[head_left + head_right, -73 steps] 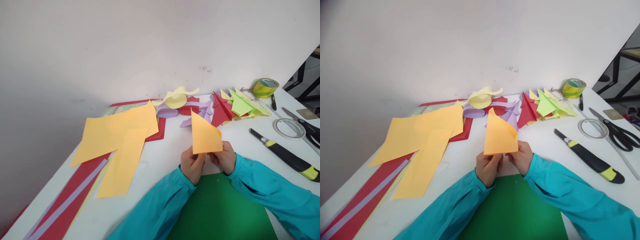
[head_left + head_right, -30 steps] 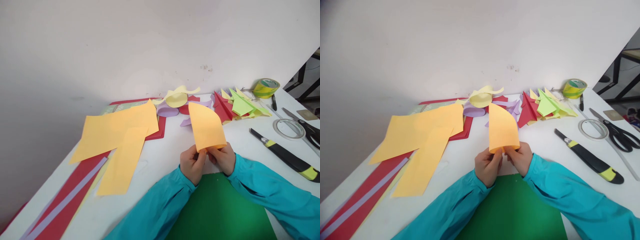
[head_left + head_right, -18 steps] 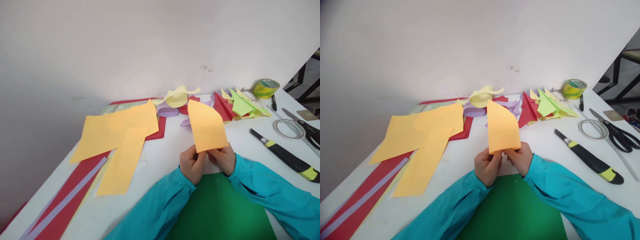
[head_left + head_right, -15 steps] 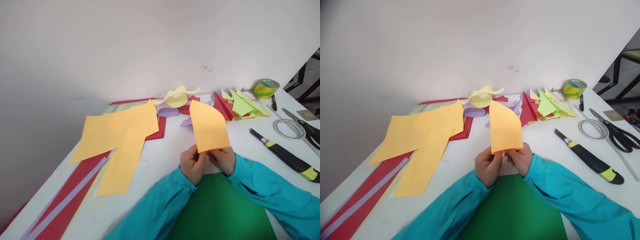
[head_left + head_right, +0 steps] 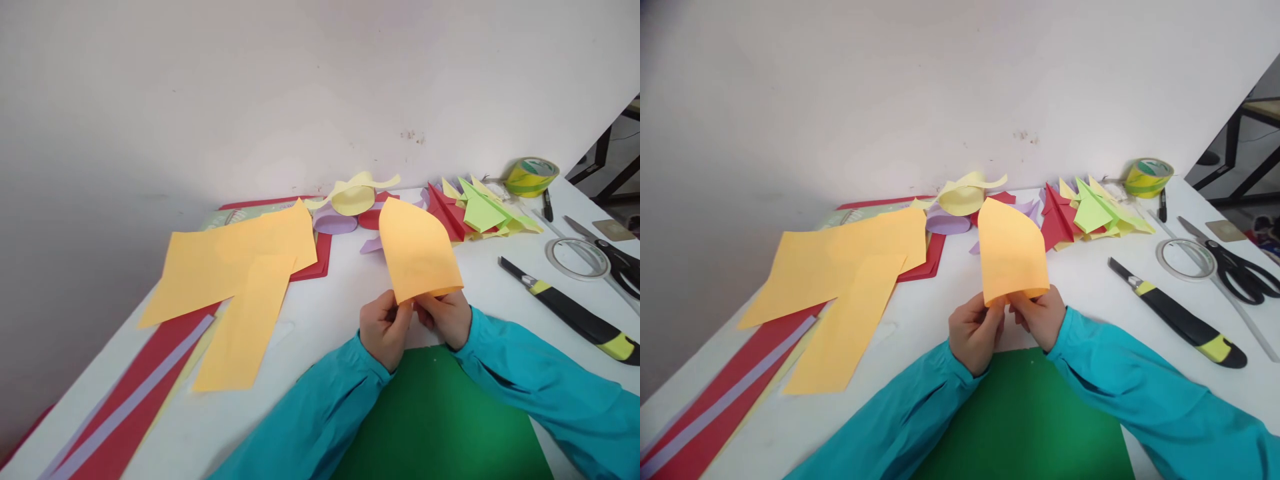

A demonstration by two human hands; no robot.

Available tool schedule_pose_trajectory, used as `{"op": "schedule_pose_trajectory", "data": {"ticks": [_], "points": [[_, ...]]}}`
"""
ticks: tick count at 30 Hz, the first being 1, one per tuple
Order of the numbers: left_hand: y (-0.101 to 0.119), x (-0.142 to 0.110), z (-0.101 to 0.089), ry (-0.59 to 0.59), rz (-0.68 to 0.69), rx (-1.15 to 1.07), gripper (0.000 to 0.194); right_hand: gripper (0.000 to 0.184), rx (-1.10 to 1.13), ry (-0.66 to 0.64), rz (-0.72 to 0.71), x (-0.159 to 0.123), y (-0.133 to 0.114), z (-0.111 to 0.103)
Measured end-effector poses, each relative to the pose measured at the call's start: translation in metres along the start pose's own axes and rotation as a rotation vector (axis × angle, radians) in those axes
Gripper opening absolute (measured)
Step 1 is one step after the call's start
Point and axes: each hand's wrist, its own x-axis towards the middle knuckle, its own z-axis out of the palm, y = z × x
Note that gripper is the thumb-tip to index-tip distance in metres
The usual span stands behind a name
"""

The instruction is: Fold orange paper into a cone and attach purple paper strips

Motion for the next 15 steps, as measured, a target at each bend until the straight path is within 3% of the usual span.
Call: {"op": "schedule_pose_trajectory", "data": {"ticks": [4, 15], "points": [[-0.002, 0.0016, -0.001, -0.06, 0.002, 0.029, 0.027, 0.031, -0.019, -0.016, 0.025, 0.0001, 0.002, -0.0024], [-0.0028, 0.0012, -0.0021, 0.026, 0.024, 0.048, 0.025, 0.027, 0.115, -0.035, -0.026, 0.0025, 0.0017, -0.0001]]}}
